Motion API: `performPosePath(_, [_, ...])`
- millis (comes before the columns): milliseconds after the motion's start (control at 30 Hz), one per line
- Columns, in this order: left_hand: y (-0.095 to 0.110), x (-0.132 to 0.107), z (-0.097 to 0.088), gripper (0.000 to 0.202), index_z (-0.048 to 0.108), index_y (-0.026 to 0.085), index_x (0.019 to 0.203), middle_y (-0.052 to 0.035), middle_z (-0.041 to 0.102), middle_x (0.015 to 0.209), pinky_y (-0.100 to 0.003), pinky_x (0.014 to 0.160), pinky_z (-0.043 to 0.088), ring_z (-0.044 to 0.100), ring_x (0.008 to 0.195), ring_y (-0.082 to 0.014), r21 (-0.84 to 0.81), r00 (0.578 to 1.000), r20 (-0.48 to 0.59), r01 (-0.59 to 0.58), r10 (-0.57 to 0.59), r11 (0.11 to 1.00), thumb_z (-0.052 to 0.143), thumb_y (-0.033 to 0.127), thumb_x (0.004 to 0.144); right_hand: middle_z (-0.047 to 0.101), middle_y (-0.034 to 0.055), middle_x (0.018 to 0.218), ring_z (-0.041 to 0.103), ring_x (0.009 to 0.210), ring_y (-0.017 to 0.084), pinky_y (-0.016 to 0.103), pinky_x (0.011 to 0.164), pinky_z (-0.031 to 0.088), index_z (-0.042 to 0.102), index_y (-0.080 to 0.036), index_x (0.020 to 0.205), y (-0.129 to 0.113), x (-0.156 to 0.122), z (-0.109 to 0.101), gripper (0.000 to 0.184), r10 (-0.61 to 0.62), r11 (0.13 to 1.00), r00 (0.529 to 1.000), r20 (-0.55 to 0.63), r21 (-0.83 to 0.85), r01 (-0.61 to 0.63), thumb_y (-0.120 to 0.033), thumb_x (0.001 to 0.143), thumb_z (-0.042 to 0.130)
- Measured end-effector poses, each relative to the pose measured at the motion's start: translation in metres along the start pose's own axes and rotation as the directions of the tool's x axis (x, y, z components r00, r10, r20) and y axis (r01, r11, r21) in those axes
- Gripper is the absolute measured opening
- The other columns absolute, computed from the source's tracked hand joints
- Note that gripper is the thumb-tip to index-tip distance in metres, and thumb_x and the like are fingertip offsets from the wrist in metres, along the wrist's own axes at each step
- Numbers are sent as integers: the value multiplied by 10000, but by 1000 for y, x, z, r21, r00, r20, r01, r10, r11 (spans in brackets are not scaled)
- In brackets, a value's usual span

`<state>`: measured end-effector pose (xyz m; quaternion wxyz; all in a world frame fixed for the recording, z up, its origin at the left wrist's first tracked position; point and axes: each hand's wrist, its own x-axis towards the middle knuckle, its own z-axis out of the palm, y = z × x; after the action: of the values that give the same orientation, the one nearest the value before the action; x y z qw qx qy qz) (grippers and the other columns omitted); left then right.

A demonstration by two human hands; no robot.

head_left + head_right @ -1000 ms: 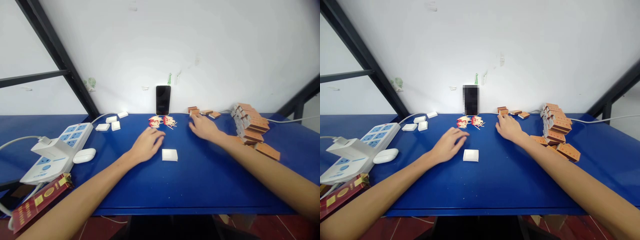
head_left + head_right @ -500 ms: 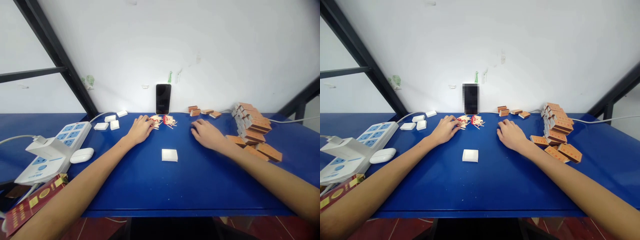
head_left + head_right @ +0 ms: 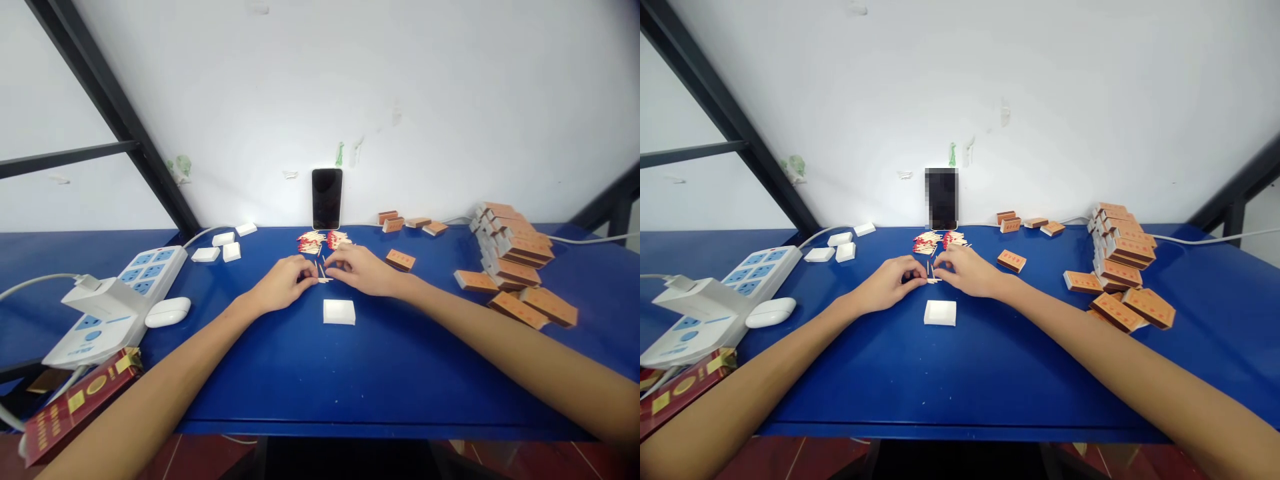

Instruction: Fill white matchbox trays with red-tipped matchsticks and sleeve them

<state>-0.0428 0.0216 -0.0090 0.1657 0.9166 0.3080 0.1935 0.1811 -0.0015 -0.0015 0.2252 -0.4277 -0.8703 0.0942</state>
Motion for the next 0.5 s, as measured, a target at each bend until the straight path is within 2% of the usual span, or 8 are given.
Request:
performPosePath(133, [20,0,8,109,684,183,871,-14,674,814,-278,688,463,608,725,-148,-104,999,-10,43,-44,994,611,260,896,590,24,798,537,736,150,285,702,407,705,-185,897,-3,-6,0,114,-60,995,996,59,81,55,-245,890,609])
performPosePath(233, [29,0,14,110,711,187,865,-16,684,799,-274,675,466,612,720,-149,-105,998,-43,42,-47,994,628,256,887,590,30,821,538,724,144,278,673,419,706,-192,874,2,-19,0,151,-30,989,998,60,149,21,-271,912,583])
performPosePath(333, [30,0,14,111,734,185,887,-26,687,815,-272,684,476,617,731,-149,-97,998,-46,25,-30,995,636,238,876,590,37,834,529,710,142,273,644,420,714,-199,895,6,-29,0,187,12,978,999,43,207,-20,-328,920,581])
performPosePath(500, [25,0,9,149,748,184,917,-23,696,828,-262,663,466,598,682,-129,-99,999,4,41,-41,994,609,229,890,589,28,828,510,709,139,273,653,410,708,-200,882,6,-31,1,183,-10,970,999,50,243,-3,-346,907,600])
